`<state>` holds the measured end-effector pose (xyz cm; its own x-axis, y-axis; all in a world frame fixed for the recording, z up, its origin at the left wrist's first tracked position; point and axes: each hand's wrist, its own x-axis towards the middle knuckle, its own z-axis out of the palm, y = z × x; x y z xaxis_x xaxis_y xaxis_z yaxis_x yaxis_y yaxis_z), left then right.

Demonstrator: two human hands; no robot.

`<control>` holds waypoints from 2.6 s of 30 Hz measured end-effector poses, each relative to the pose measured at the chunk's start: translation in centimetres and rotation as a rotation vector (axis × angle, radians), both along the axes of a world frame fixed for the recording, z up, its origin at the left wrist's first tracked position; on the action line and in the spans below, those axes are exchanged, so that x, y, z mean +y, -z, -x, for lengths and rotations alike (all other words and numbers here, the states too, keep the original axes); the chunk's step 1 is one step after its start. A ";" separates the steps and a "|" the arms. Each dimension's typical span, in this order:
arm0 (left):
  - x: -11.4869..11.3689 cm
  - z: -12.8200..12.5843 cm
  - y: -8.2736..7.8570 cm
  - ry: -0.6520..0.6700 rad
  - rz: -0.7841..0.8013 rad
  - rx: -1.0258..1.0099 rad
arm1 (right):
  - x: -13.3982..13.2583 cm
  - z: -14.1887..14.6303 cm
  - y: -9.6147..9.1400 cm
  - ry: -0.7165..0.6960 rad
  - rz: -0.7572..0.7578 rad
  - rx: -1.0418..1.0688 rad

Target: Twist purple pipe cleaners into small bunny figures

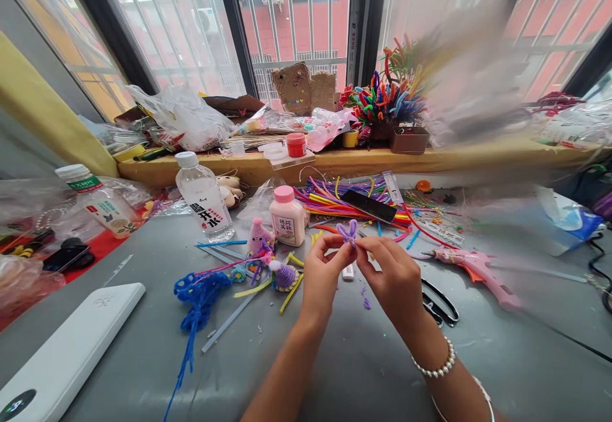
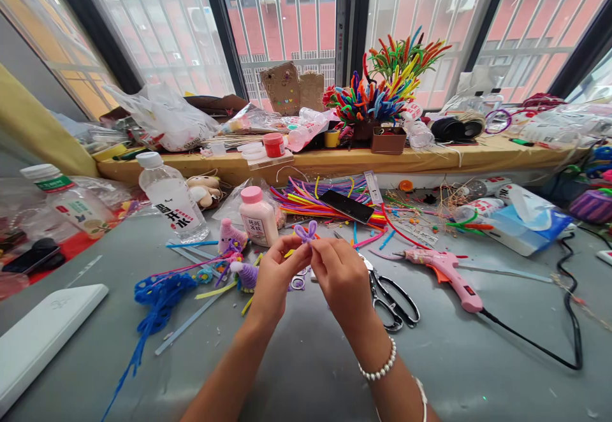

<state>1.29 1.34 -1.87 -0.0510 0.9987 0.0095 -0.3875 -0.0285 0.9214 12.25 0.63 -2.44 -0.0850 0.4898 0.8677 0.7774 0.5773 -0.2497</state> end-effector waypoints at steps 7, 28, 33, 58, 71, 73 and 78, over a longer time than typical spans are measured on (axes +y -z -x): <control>-0.1 0.0 0.0 -0.014 -0.022 0.083 | 0.2 0.1 -0.1 0.031 -0.012 -0.059; 0.2 1.7 -1.7 0.214 0.126 -0.098 | 0.9 -1.7 -1.1 -0.587 0.867 0.678; 0.2 2.0 -1.6 0.280 0.153 -0.111 | 0.7 -1.6 -1.3 -0.550 0.764 0.595; 0.0 1.4 -1.7 0.152 0.114 -0.002 | 0.1 -0.8 -1.4 -0.351 0.516 0.366; 0.0 1.5 -1.7 0.164 0.120 -0.011 | 0.2 -0.7 -1.5 -0.318 0.441 0.266; 0.1 1.5 -1.6 0.169 0.109 0.007 | 0.2 -0.6 -1.5 -0.298 0.437 0.248; 0.2 1.3 -1.4 0.080 0.015 0.065 | 0.3 -0.7 -1.3 -0.243 0.462 0.268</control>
